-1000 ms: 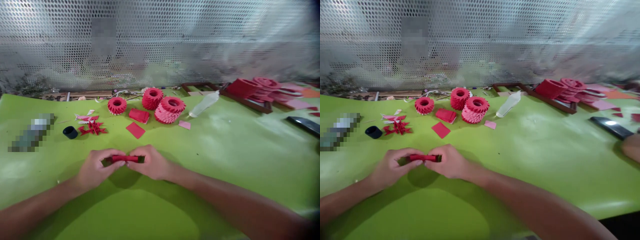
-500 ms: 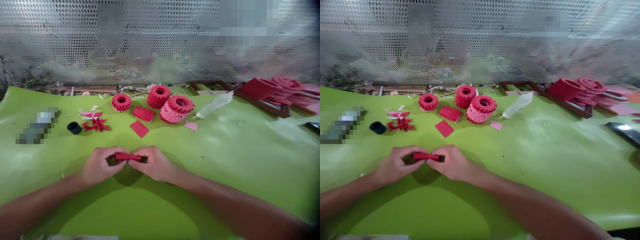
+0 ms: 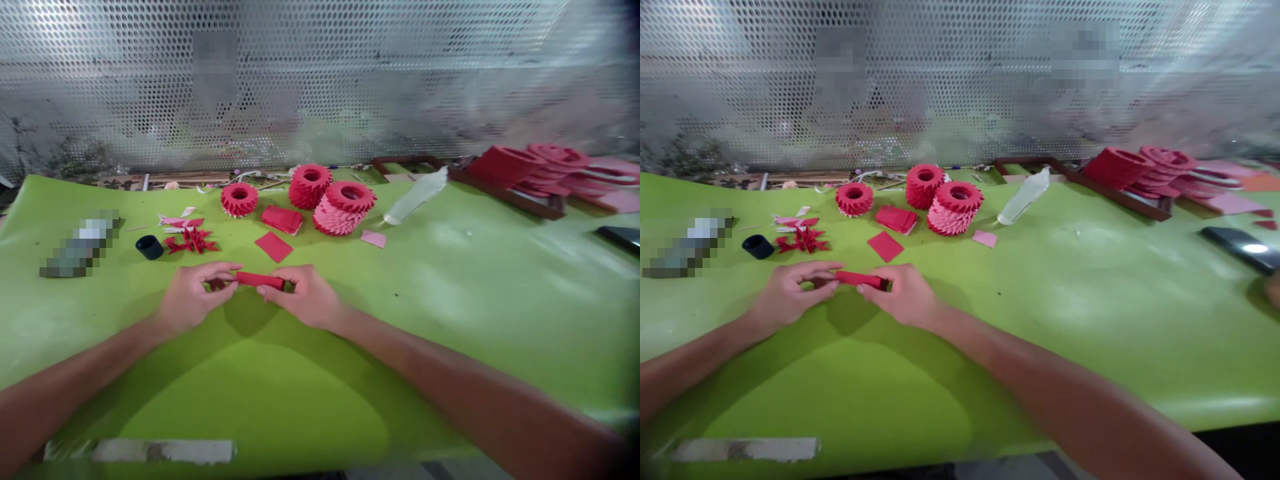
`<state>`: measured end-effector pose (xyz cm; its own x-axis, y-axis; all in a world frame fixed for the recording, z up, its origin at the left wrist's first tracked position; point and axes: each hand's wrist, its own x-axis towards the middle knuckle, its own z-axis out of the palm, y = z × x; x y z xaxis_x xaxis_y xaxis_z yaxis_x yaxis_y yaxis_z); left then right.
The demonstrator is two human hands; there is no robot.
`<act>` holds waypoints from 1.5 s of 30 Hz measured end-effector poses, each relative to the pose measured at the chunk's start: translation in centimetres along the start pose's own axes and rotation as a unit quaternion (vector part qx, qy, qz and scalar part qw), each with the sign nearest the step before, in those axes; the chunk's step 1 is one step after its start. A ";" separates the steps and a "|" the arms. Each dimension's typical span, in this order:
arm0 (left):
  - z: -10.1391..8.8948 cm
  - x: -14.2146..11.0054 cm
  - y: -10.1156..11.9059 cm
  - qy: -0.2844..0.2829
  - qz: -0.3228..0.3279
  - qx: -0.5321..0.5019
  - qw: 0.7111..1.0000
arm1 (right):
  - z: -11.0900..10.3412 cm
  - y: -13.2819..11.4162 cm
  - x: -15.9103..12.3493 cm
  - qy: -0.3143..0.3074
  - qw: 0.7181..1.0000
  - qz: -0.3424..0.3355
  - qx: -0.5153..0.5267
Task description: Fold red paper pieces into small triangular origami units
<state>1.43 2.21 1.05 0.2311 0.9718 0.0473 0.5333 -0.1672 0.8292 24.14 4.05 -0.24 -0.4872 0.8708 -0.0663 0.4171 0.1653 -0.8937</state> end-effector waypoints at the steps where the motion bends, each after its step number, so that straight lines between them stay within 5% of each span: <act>1: 0.0 0.1 0.0 0.003 -0.003 0.000 1.000 | -0.1 0.0 0.0 0.001 1.000 0.002 -0.005; 18: -0.2 0.5 -1.5 0.000 -0.050 -0.051 0.997 | -0.6 0.7 0.1 0.051 0.998 -0.028 -0.011; 22: -0.2 0.3 -1.5 0.012 -0.027 -0.057 0.998 | -0.7 0.9 0.0 0.078 0.990 -0.085 -0.077; 25: 0.0 0.1 -1.4 -0.004 -0.011 -0.055 0.998 | -1.0 1.3 0.2 0.128 0.948 -0.215 -0.196; 29: 0.0 -0.3 -1.4 -0.040 -0.039 -0.029 0.998 | -1.1 1.9 0.2 0.151 0.851 -0.399 -0.308; 34: -0.2 -0.4 -1.1 -0.081 -0.052 0.047 0.994 | -0.9 1.3 0.0 0.147 0.755 -0.504 -0.393; 39: -0.3 -0.2 -0.7 -0.099 -0.028 0.010 0.995 | -1.1 0.9 -0.1 0.128 0.749 -0.517 -0.393; 45: 0.2 -0.4 -0.3 -0.080 -0.018 -0.021 0.996 | -0.4 1.3 0.1 0.091 0.790 -0.528 -0.299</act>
<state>1.29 1.83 0.66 0.3411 0.9374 -0.0704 0.5105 -0.1218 0.8512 24.94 4.57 -1.27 -0.7100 0.1446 0.6892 0.1656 0.9855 -0.0362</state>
